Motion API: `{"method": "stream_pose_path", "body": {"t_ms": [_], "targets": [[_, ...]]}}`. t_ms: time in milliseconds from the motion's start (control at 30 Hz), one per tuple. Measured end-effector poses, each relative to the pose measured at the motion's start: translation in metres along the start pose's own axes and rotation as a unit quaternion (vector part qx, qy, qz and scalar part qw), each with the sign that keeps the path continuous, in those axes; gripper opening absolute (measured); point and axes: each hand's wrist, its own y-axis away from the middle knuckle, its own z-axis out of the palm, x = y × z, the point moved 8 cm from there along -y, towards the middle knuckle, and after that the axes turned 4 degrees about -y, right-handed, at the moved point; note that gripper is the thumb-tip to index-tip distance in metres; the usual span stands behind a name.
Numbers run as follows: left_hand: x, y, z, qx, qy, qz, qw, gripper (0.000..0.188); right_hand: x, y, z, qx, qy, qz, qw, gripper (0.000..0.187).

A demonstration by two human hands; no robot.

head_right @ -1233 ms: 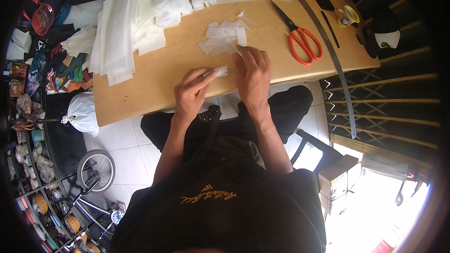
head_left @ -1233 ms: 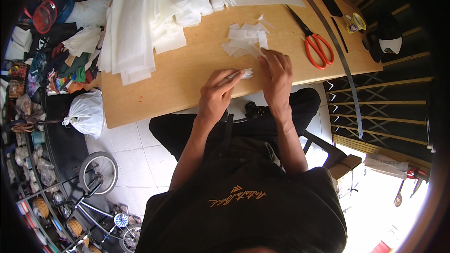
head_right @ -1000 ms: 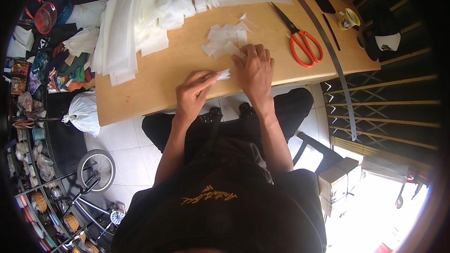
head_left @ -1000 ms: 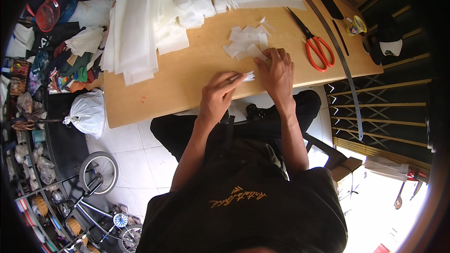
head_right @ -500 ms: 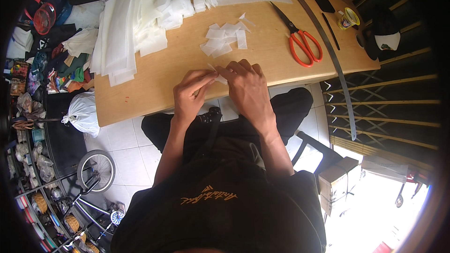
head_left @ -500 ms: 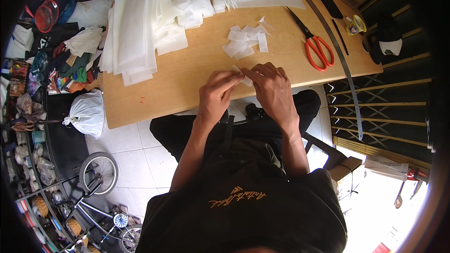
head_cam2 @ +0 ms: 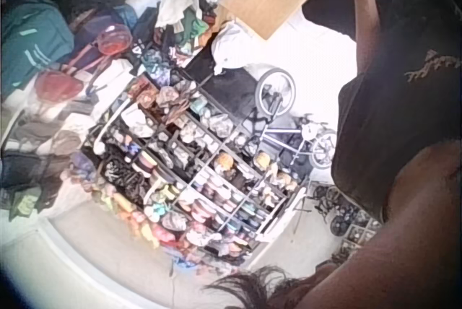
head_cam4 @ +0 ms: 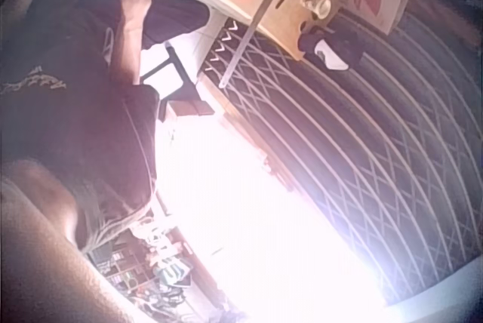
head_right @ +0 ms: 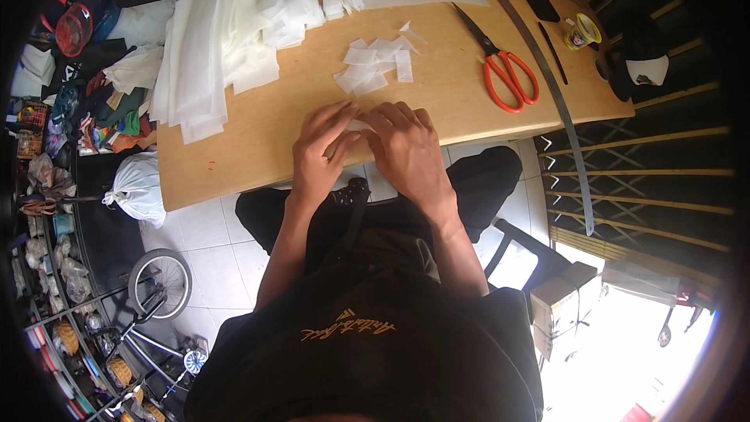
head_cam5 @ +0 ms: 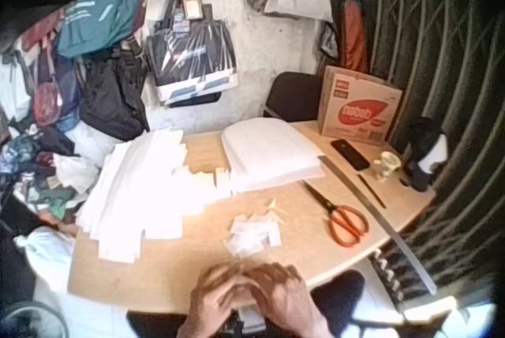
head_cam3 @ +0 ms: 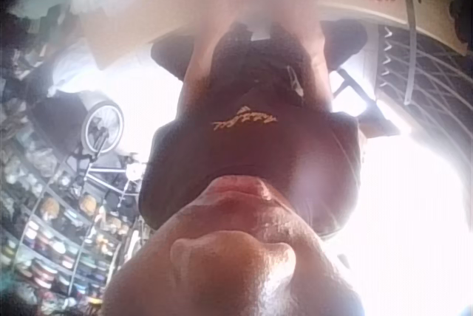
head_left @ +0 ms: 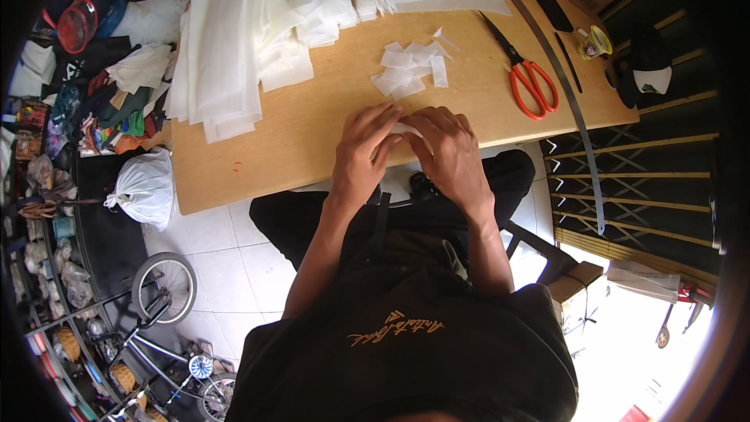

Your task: The person folds small white foam strips and gathers them into a stack on a table.

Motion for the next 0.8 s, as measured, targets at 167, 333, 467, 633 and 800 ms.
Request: {"method": "stream_pose_path", "body": {"t_ms": [167, 333, 467, 633, 800], "targets": [[-0.018, 0.011, 0.008, -0.024, 0.077, -0.082, 0.993, 0.032, 0.003, -0.001, 0.001, -0.005, 0.009, -0.018, 1.000, 0.020], [-0.009, 0.007, 0.008, -0.048, 0.063, -0.061, 0.995, 0.025, 0.065, -0.024, -0.013, 0.098, 0.002, 0.164, 0.981, 0.022], [-0.010, 0.006, 0.009, -0.056, 0.055, -0.033, 0.996, 0.023, 0.090, -0.036, -0.010, 0.174, 0.138, 0.201, 0.954, 0.026], [-0.009, 0.004, 0.009, -0.063, 0.056, -0.035, 0.996, 0.023, 0.102, -0.029, -0.009, 0.123, 0.083, 0.219, 0.964, 0.027], [-0.009, 0.005, 0.009, -0.061, 0.054, -0.029, 0.996, 0.024, 0.091, -0.016, -0.025, 0.123, -0.051, 0.237, 0.962, 0.015]]}}
